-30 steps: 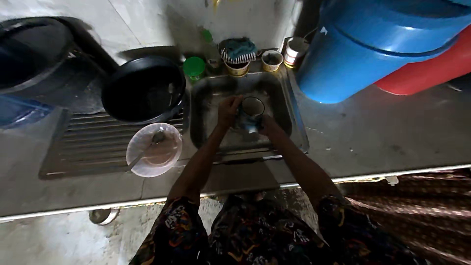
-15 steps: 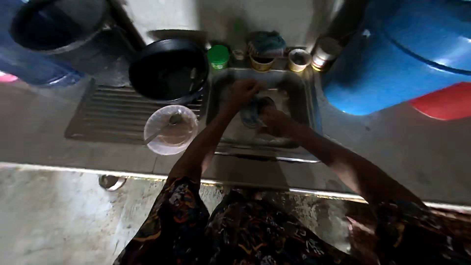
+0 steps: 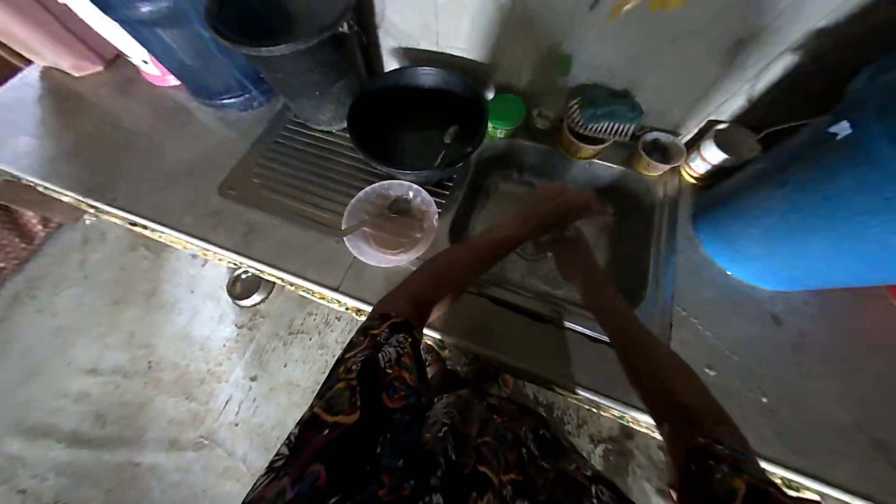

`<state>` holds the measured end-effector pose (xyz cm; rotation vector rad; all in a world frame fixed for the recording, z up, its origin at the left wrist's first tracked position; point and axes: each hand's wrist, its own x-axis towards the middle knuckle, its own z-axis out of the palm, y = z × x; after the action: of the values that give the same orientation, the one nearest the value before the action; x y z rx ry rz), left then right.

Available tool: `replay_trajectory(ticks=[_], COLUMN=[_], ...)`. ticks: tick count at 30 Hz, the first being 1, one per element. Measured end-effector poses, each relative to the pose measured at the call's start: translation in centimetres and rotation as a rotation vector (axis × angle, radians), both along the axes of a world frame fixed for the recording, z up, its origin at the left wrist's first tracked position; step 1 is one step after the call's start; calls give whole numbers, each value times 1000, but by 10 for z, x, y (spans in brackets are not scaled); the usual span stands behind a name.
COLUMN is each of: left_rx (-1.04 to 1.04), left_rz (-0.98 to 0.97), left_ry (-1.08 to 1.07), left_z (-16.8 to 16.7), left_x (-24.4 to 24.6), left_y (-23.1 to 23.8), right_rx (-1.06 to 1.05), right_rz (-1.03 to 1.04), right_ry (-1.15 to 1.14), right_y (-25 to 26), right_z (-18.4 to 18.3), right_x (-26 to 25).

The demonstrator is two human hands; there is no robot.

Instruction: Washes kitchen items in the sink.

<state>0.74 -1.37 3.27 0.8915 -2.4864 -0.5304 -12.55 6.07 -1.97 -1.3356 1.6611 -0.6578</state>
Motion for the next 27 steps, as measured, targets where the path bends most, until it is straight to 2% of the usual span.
replay_trajectory(ticks=[3,6,8,10,12,14,17,19,21,24,27], left_rx=[202,285,253,181,140,116,139,162,165,166,192], left_rz=[111,189,198,213,252,300,402,491,594,731,763], left_ry=[163,128,61,-76,-154,-92,89,222,355,610,760], left_z=[9,30,36,42,50,56,62,59,50,24,-8], left_x=[23,37,41,46,59,85,134,167,199,232,255], left_y=[-30,-28,-21,-12,-2,5,12,18,29,44,57], right_rx=[-130,-373,-492,-404,-190,5,-12,25,52,66,17], right_rz=[283,481,580,566,500,513,405,333,292,108,20], right_ry=[262,505,672,782,821,778,484,489,476,290,131], right_y=[-8,-9,-18,-26,-32,-38,-44,-45,-50,-73,-100], right_z=[12,41,44,36,9,-16,-32,-30,-26,-22,-6], right_x=[-11,-13,-17,-20,-31,-46,-63,-54,-44,-34,-13])
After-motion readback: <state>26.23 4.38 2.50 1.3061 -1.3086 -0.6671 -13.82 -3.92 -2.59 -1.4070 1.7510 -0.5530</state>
